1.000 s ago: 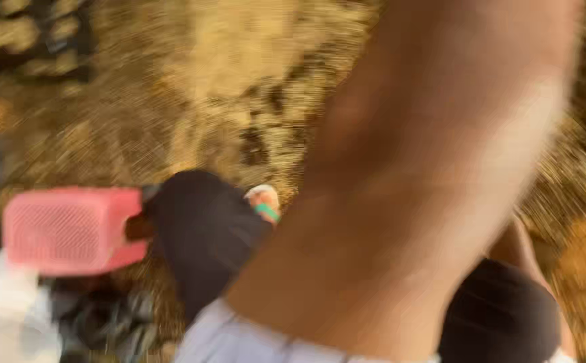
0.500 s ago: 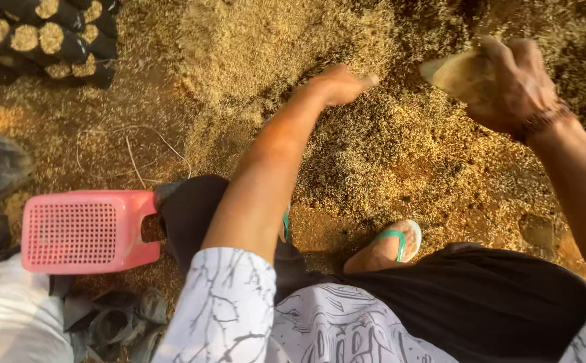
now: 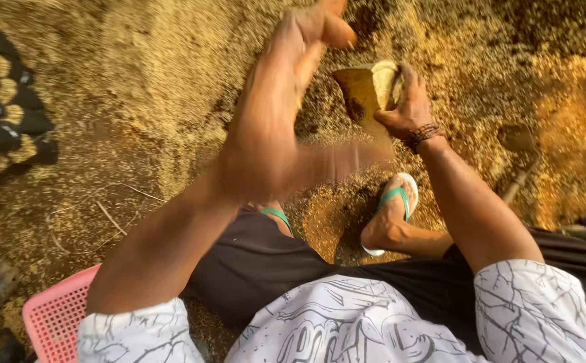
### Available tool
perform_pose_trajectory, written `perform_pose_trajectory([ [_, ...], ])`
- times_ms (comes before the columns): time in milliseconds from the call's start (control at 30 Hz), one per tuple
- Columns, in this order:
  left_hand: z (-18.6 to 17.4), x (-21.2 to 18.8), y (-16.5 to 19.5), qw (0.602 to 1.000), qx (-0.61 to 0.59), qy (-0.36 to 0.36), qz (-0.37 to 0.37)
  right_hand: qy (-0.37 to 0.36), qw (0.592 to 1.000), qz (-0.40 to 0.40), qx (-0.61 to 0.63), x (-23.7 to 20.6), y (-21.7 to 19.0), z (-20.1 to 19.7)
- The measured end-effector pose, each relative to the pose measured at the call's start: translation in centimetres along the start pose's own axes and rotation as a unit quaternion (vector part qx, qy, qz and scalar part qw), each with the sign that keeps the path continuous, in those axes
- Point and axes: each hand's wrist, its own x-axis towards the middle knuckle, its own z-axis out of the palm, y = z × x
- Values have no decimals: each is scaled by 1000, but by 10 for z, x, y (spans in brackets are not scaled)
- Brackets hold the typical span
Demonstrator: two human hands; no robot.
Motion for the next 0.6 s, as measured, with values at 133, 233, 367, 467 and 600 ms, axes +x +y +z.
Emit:
perform_pose_trajectory([
  [133,60,27,-61,976,-107,6,-189,-52,995,75,45,-12,44,46],
  [233,96,27,-96,975,-100,-5,-200,-32,990,64,120,-21,58,69],
  [367,86,-2,-90,982,-22,-57,-178,-23,985,59,159,-36,59,84],
  [467,53,-28,-55,983,60,-111,-136,-25,983,56,170,-40,56,88],
  [600,29,-39,-13,965,188,-179,-43,-35,983,52,173,-37,52,90],
])
